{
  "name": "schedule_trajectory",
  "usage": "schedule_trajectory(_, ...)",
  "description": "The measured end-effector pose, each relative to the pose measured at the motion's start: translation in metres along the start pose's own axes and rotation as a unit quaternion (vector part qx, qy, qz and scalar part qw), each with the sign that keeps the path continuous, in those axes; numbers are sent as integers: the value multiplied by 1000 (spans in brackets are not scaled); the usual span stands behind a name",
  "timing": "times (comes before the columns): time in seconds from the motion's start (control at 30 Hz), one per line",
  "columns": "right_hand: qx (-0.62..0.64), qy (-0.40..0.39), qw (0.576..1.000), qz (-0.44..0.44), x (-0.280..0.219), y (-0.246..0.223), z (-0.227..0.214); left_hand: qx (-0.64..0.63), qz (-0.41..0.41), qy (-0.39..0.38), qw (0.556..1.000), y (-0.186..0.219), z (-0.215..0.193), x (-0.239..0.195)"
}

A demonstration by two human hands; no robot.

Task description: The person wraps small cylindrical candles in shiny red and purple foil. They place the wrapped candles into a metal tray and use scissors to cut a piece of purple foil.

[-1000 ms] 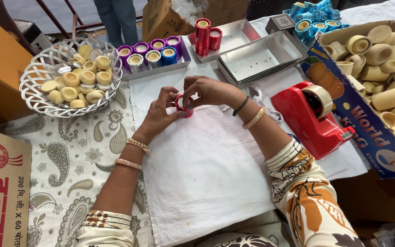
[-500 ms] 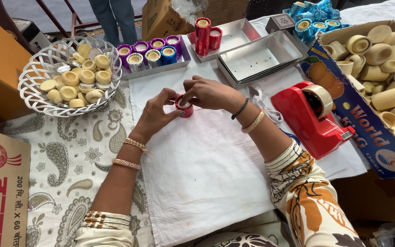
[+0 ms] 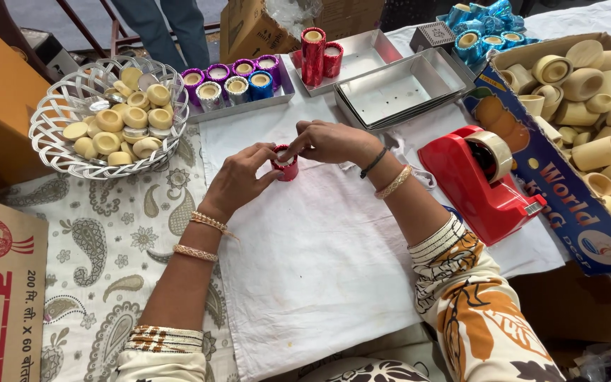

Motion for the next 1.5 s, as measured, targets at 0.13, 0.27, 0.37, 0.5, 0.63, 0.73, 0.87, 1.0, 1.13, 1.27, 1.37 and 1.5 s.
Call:
schedule_trajectory(0.13, 33, 16, 997, -74, 5, 11, 1, -3, -1, 2, 1000, -4, 4, -2)
schedule_trajectory(0.27, 197, 14, 979, -53, 5, 19, -6, -22, -10, 17, 1000, -1, 0, -1)
schedule_trajectory(0.37, 238, 16, 970, -39, 9, 38, 3, -59, -28, 22, 998, -11, 5, -3)
schedule_trajectory(0.5, 185, 22, 977, -103, 7, 23, 0, -136, -56, 4, 989, -26, 15, -6)
schedule_trajectory(0.63, 152, 14, 985, -75, 14, 9, 9, -142, -161, -67, 974, -53, 34, -13)
schedule_trajectory(0.73, 104, 46, 990, -84, 16, 4, 12, -65, -152, -83, 983, -58, 34, -18)
schedule_trajectory(0.87, 58, 77, 992, -80, 13, 3, 4, -19, -138, -105, 985, -63, 38, -22)
schedule_trajectory(1.0, 84, 101, 990, -46, 3, 22, -25, 1, -124, -108, 986, -60, 38, -23)
schedule_trajectory(1.13, 67, 215, 971, -79, -16, 70, -88, 21, -117, -111, 987, -62, 43, -22)
schedule_trajectory(1.27, 59, 275, 958, 46, -13, 147, -137, 23, -120, -113, 986, -59, 41, -21)
schedule_trajectory(1.37, 9, 317, 940, 125, -5, 198, -152, 23, -121, -110, 986, -59, 42, -22)
schedule_trajectory(1.5, -46, 350, 914, 202, 17, 275, -136, 25, -128, -117, 985, -60, 42, -22)
Point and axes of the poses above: each hand's wrist, its own x-axis towards the middle knuckle, its own z-axis out of the palm, y = z × x, the point moved 7 cm from there along x, towards the middle knuckle, and after that the axes turned 2 degrees about -y, right-handed, at the moved point
